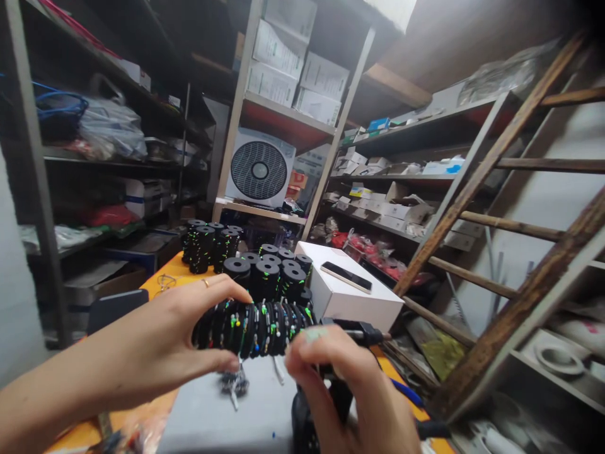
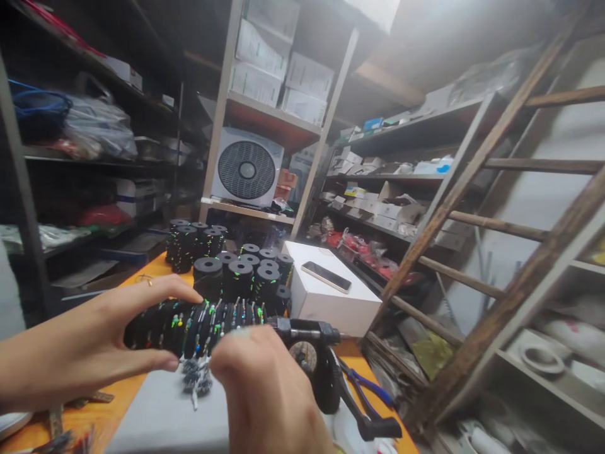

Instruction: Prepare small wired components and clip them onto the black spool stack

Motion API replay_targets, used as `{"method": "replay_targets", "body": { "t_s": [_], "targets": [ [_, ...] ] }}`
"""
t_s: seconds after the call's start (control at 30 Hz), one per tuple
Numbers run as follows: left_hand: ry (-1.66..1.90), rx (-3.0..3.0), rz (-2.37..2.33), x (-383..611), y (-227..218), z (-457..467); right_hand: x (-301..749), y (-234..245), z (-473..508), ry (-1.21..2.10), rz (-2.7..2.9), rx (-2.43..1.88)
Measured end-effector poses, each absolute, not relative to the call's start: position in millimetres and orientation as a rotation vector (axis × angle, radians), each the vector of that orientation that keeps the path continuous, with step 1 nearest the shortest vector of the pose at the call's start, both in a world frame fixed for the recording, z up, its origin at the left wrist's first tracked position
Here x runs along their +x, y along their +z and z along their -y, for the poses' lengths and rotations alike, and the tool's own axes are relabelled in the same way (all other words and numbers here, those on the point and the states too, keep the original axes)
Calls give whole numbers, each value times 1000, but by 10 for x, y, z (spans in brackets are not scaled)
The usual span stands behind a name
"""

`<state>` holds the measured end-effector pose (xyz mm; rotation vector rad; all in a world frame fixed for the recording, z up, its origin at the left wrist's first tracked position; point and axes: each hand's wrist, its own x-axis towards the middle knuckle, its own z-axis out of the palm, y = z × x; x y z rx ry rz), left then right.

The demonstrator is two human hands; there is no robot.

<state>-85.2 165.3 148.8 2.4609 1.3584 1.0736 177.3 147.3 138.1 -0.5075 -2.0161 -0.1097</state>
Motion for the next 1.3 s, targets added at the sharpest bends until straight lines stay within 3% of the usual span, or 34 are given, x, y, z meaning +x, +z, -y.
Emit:
{"method": "replay_targets", "body": {
  "t_s": [0.3, 1.07, 1.3],
  "targets": [
    [1039, 2381, -1329, -826, 1521, -1621, 1374, 1603, -1792, -251, 2176, -296],
    [1071, 2375, -1299, -792, 1540, -1641, 1442, 1809, -1769, -366, 2383, -291],
    [1076, 2395, -1242, -787, 1578, -1631, 1458, 1896, -1754, -535, 2482, -229]
  ]
}}
